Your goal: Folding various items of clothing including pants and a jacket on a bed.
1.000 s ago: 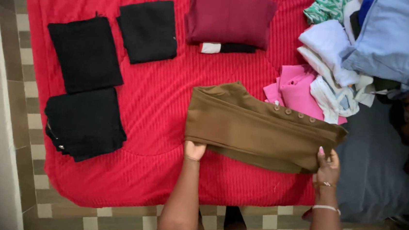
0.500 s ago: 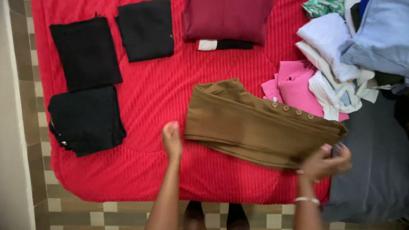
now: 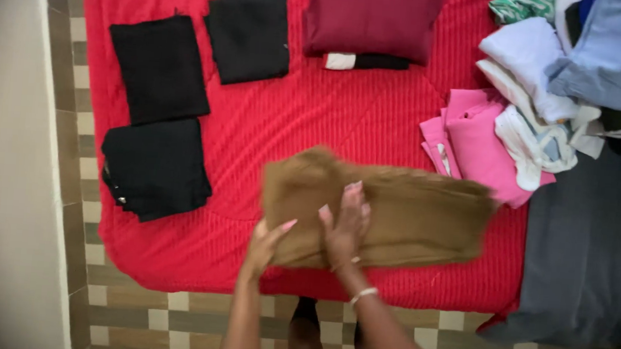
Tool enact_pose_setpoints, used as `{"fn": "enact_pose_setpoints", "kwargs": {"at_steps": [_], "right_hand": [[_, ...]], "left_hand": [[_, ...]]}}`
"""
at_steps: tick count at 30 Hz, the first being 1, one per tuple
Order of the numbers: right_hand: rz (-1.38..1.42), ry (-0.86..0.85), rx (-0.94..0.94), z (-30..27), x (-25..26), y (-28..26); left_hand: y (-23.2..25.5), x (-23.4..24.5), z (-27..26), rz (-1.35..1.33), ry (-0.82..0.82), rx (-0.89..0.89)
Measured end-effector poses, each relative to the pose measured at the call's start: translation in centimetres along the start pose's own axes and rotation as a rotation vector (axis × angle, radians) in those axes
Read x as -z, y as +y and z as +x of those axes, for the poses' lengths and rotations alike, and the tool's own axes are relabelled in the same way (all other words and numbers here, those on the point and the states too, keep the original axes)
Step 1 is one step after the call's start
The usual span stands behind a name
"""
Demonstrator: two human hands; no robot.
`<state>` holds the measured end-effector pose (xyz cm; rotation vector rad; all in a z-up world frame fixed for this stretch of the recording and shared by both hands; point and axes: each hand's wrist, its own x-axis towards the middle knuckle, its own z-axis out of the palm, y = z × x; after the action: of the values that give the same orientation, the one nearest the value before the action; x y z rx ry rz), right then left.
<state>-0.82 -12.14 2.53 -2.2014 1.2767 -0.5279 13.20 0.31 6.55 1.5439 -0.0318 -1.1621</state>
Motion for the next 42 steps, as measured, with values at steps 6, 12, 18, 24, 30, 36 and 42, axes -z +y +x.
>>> {"fn": "enact_pose_setpoints", "kwargs": {"at_steps": [6, 12, 18, 24, 30, 36, 42], "right_hand": [[0.065, -0.317, 0.072, -7.2, -3.2, -4.5], [1.065, -0.265, -0.399, -3.2, -4.8, -4.1], [1.678, -0.375, -0.783, -0.8, -7.9, 0.5], [2.112, -0.531, -0.750, -10.6, -9.9, 8.7], [1.778, -0.430, -1.358, -9.0, 1.5, 5.9], [1.470, -0.421, -0.915, -9.2, 2.1, 13.5], [0.698, -0.321, -0.417, -5.0, 0.5, 11.6]], "left_hand": [[-11.2, 13.9, -2.7, 0.549, 0.252, 0.196], [-10.5, 8.8, -2.4, 0.298, 0.114, 0.080], [-8.8, -1.3, -4.0, 0.484, 0.070, -0.061], [1.4, -10.0, -4.4, 0.782, -0.029, 0.035], [-3.3, -15.0, -2.6, 1.052, 0.047, 0.082], [-7.6, -15.3, -1.5, 0.819, 0.059, -0.063], [-8.4, -11.4, -1.6, 0.555, 0.303, -0.072]]}}
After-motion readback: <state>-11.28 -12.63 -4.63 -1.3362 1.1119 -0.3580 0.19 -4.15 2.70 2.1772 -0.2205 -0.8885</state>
